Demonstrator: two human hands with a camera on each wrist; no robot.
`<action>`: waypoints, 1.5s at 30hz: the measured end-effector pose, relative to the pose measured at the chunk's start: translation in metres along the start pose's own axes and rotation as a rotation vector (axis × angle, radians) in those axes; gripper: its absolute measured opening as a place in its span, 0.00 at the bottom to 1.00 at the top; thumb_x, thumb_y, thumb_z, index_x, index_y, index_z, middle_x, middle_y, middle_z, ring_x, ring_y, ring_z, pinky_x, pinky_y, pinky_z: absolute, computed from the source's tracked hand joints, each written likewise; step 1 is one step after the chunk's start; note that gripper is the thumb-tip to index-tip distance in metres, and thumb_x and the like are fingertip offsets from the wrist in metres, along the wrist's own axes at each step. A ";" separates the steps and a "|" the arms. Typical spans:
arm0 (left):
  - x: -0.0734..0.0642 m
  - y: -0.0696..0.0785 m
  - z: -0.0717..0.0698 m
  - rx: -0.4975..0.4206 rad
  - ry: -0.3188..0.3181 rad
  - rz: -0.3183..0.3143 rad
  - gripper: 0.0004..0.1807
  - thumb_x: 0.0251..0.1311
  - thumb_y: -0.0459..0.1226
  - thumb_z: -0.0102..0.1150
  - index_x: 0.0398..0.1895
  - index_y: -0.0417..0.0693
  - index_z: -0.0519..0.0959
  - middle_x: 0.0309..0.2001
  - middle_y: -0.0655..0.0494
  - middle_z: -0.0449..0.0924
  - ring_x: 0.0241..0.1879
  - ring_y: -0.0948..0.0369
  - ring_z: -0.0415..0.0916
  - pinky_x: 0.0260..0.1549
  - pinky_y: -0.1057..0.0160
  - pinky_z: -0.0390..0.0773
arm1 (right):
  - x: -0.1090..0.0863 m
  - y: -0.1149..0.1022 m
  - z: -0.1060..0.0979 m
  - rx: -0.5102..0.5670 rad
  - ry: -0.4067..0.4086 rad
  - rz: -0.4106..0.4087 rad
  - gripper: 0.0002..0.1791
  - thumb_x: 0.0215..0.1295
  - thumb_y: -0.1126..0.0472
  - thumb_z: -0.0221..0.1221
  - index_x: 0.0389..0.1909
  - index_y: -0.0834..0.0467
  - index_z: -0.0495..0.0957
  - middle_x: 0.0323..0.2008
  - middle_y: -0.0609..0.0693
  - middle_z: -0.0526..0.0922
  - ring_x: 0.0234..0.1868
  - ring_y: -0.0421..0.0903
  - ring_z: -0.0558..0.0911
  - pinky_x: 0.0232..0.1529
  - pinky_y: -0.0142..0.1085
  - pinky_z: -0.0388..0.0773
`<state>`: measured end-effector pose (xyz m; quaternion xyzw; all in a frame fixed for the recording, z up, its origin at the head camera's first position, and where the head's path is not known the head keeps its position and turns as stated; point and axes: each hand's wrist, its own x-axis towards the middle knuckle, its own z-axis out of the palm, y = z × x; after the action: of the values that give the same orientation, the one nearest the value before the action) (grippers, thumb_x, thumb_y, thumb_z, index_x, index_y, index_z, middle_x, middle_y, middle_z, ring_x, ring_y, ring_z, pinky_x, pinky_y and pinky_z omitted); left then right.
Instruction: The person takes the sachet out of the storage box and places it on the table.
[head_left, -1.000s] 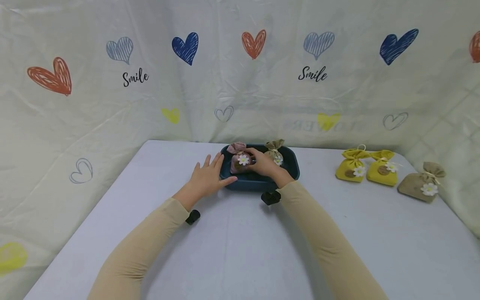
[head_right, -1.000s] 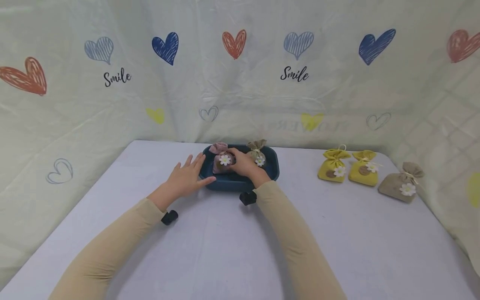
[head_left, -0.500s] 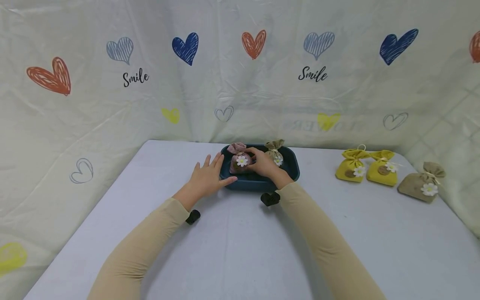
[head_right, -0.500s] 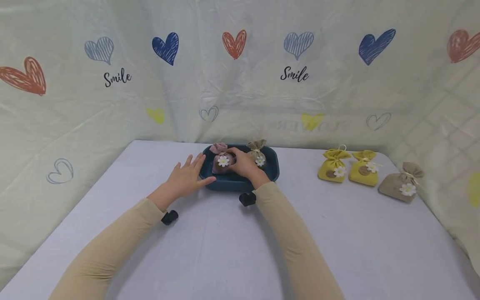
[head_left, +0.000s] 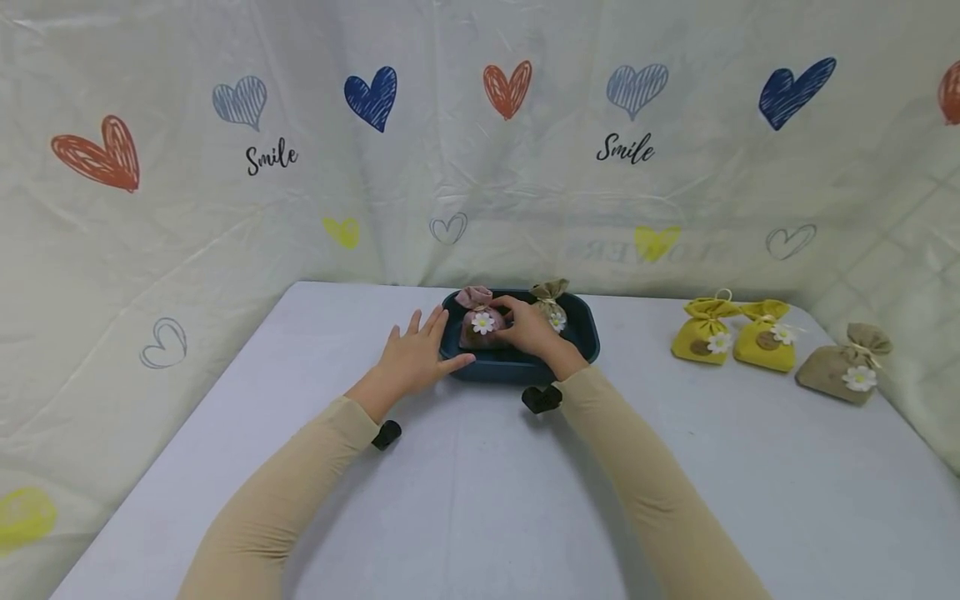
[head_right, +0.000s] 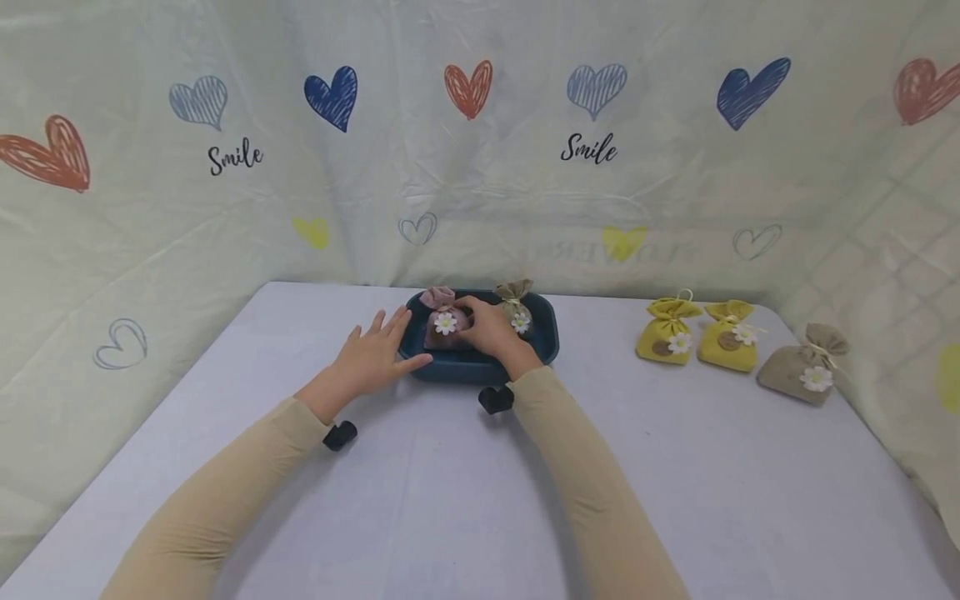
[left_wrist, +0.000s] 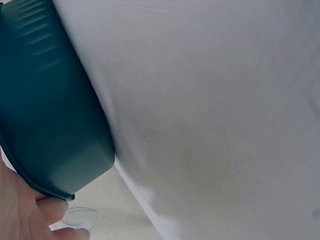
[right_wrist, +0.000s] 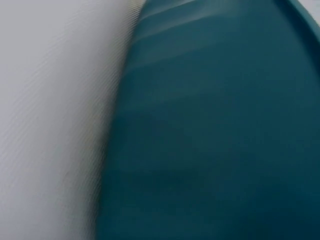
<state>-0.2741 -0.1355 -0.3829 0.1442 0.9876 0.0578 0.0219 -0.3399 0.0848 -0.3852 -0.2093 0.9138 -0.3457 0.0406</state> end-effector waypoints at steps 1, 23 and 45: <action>0.000 0.000 0.001 -0.001 -0.003 -0.001 0.57 0.68 0.73 0.40 0.84 0.44 0.43 0.83 0.49 0.41 0.80 0.42 0.39 0.71 0.32 0.49 | -0.001 0.000 0.000 0.003 -0.003 0.000 0.32 0.68 0.65 0.67 0.71 0.63 0.70 0.57 0.65 0.80 0.56 0.60 0.80 0.52 0.50 0.80; 0.002 0.000 0.002 0.028 0.008 0.007 0.57 0.67 0.74 0.38 0.84 0.44 0.43 0.83 0.49 0.41 0.80 0.42 0.38 0.72 0.33 0.47 | -0.018 -0.002 -0.019 0.064 -0.035 -0.048 0.31 0.67 0.68 0.67 0.70 0.64 0.72 0.55 0.66 0.81 0.51 0.58 0.83 0.42 0.44 0.83; 0.003 -0.002 0.003 0.031 0.010 0.014 0.56 0.68 0.73 0.39 0.84 0.43 0.44 0.83 0.48 0.42 0.80 0.42 0.39 0.72 0.33 0.47 | -0.041 0.001 -0.034 0.059 0.041 -0.059 0.31 0.67 0.64 0.69 0.70 0.60 0.73 0.53 0.64 0.84 0.55 0.59 0.83 0.48 0.51 0.82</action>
<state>-0.2774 -0.1366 -0.3861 0.1513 0.9874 0.0436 0.0141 -0.3102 0.1230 -0.3633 -0.2279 0.8973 -0.3776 0.0180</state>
